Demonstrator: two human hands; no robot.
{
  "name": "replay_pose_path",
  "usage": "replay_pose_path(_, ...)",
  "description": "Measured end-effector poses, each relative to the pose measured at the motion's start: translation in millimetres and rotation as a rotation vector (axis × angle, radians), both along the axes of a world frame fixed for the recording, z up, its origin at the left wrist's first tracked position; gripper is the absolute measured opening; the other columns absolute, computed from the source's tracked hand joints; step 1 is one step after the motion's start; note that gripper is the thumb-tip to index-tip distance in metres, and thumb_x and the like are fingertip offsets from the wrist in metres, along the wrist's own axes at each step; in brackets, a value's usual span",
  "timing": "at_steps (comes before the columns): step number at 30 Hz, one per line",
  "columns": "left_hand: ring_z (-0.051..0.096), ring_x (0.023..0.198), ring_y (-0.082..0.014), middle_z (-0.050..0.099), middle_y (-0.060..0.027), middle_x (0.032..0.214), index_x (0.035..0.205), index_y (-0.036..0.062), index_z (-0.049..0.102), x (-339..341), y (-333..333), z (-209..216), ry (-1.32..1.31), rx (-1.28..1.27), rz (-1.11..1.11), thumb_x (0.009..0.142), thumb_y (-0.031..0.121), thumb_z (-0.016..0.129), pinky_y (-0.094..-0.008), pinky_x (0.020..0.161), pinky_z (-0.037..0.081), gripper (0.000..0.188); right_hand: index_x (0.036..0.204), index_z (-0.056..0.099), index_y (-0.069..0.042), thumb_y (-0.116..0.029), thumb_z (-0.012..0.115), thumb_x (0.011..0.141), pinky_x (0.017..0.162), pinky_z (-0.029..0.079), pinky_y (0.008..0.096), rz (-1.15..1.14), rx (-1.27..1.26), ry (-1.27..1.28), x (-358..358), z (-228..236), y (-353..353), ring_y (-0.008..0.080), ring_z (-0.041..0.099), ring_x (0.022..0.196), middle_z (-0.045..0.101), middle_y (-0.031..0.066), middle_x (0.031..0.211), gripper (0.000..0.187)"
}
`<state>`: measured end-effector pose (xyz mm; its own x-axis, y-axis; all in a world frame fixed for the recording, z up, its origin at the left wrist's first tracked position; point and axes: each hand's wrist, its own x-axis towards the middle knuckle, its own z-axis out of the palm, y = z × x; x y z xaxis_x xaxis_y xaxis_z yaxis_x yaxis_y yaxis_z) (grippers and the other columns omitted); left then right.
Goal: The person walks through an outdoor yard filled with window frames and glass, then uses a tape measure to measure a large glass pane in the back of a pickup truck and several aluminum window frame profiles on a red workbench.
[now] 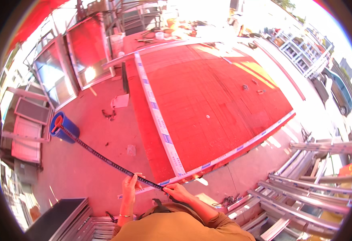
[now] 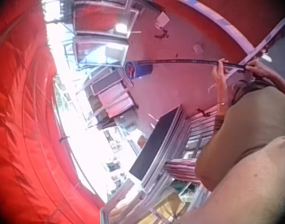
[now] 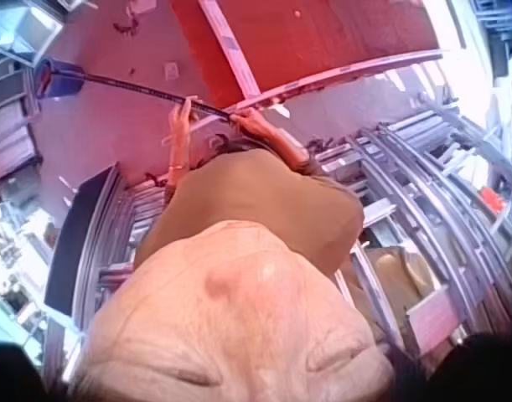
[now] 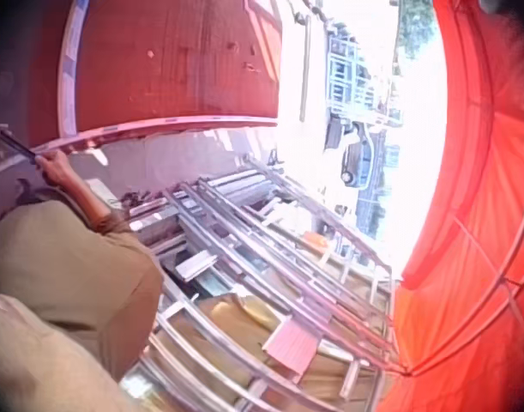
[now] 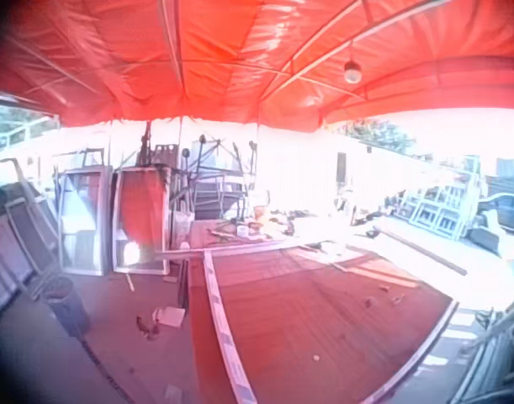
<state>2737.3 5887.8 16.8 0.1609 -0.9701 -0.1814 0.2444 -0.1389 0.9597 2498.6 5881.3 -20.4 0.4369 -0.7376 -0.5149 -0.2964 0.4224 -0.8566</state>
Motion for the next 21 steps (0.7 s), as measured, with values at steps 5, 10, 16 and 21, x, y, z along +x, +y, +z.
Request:
replay_pose_path(5,0.052,0.058,-0.0048,0.067,-0.0078,0.092,0.109,0.0014,0.065,11.1,-29.9,11.5,0.063,-0.040,0.054,0.103,0.029,0.052,-0.0169,0.050,0.041,0.031,0.085,0.071,-0.006,-0.036,0.057,0.094,0.062,0.048,0.0346,-0.040,-0.128,0.080,-44.6,-1.3,29.0,0.0166,0.062,0.063,0.064,0.0060,0.067,0.034)
replay_pose_path(10,0.047,0.056,-0.0032,0.065,-0.0032,0.091,0.109,0.0046,0.065,28.9,-62.9,20.1,0.110,-0.058,0.034,0.102,0.032,0.053,-0.0156,0.049,0.037,0.031,0.086,0.073,-0.006,-0.033,0.059,0.093,0.069,0.050,0.0352,-0.163,0.017,0.088,-60.4,7.5,69.5,0.0160,0.064,0.071,0.067,0.0056,0.072,0.031)
replay_pose_path(16,0.044,0.057,-0.0006,0.064,-0.0014,0.093,0.112,0.0056,0.065,52.8,-99.6,18.3,0.080,-0.148,0.022,0.102,0.029,0.054,-0.0139,0.050,0.035,0.028,0.085,0.073,-0.007,-0.033,0.059,0.093,0.068,0.051,0.0343,-0.289,0.039,0.101,-54.1,18.0,113.7,0.0161,0.064,0.070,0.068,0.0066,0.074,0.031)
replay_pose_path(21,0.045,0.059,-0.0008,0.067,-0.0034,0.103,0.116,0.0042,0.062,74.3,-129.6,0.5,0.088,-0.200,0.025,0.101,0.020,0.058,-0.0157,0.053,0.036,0.022,0.085,0.071,-0.006,-0.034,0.059,0.093,0.067,0.049,0.0328,-0.347,0.024,0.172,-60.1,21.3,153.0,0.0149,0.062,0.070,0.066,0.0055,0.073,0.032)
